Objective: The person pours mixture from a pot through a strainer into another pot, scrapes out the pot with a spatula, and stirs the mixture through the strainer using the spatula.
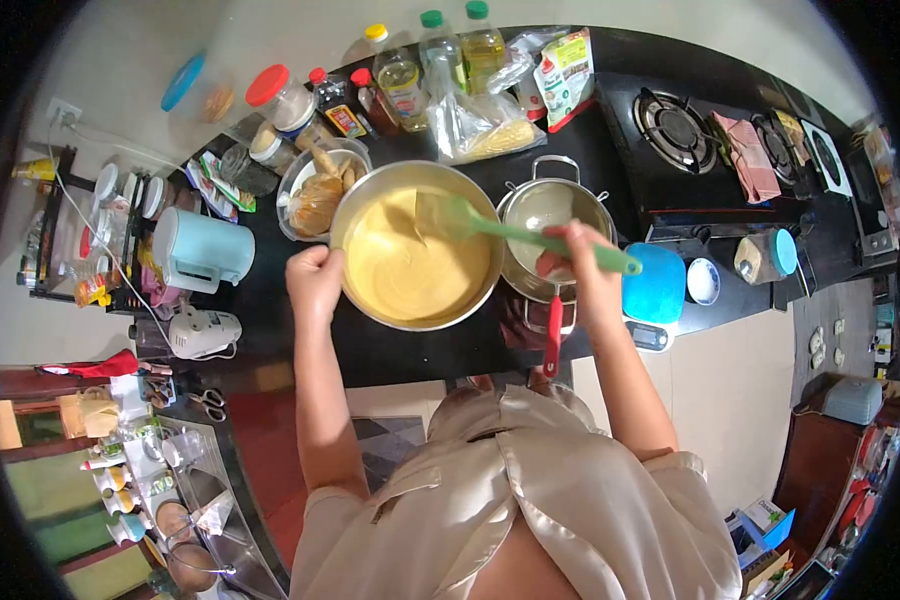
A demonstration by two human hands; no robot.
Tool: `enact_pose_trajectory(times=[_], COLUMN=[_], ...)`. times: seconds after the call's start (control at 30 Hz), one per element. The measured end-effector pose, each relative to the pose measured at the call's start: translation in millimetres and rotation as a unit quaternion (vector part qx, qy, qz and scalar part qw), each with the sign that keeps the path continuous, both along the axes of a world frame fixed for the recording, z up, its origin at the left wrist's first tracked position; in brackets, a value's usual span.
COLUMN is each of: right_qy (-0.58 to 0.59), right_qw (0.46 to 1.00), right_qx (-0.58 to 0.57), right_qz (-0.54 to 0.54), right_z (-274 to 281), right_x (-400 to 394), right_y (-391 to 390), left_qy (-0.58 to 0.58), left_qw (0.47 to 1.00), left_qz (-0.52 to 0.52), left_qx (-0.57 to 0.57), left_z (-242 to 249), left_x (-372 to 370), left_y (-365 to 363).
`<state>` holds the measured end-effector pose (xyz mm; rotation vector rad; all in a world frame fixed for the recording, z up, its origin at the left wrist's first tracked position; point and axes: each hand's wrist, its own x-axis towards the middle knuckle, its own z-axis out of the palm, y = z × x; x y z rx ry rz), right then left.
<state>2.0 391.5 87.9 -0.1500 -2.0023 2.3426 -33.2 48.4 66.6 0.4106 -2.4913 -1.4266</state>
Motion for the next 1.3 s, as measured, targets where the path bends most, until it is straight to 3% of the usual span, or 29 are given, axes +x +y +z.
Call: enact_pose_trajectory(times=[0.1,0.13,0.17,0.3,0.67,0.8,0.9,1.3], right_qy=[-0.060,-0.044,-0.048,-0.032,-0.054,-0.062,-0.078,-0.061], right_qw=[0.982,0.975,0.966,0.946,0.935,0.955,0.971,0.980], right_qx=[-0.177,-0.218,-0.252,-0.322,-0.345,-0.275,-0.208,-0.176], right_qz=[-0.017,-0.013,-0.017,-0.019,-0.064,-0.097,-0.091,-0.074], right_z=[-1.6,-9.2,-12.0,-13.4,-50.0,-68.1,-86.0,-105.9], right_x=[-10.4,-14.6,-16.0,-17.8,-2.9,10.2,16.1,24.2], right_y=[24.8,30.4,38.7,64.4,136.0,157.9,165.6,156.9], left_qy=[0.020,0.010,-0.005,0.083,0.072,0.082,0.055,0.065], left_qw=[1.000,0.998,0.992,0.986,0.984,0.966,0.972,0.962], left_qz=[-0.002,-0.005,-0.007,-0.064,-0.049,-0.049,-0.030,-0.042], left_qx=[0.012,-0.058,-0.123,-0.129,-0.157,-0.239,-0.225,-0.261], left_z=[39.1,54.8,62.2,62.9,78.1,84.0,86.2,96.1], left_x=[-7.7,-13.0,-15.8,-34.9,-54.2,-56.8,-58.2,-64.0], left_y=[25.0,27.3,32.0,39.5,86.9,92.9,98.9,106.9])
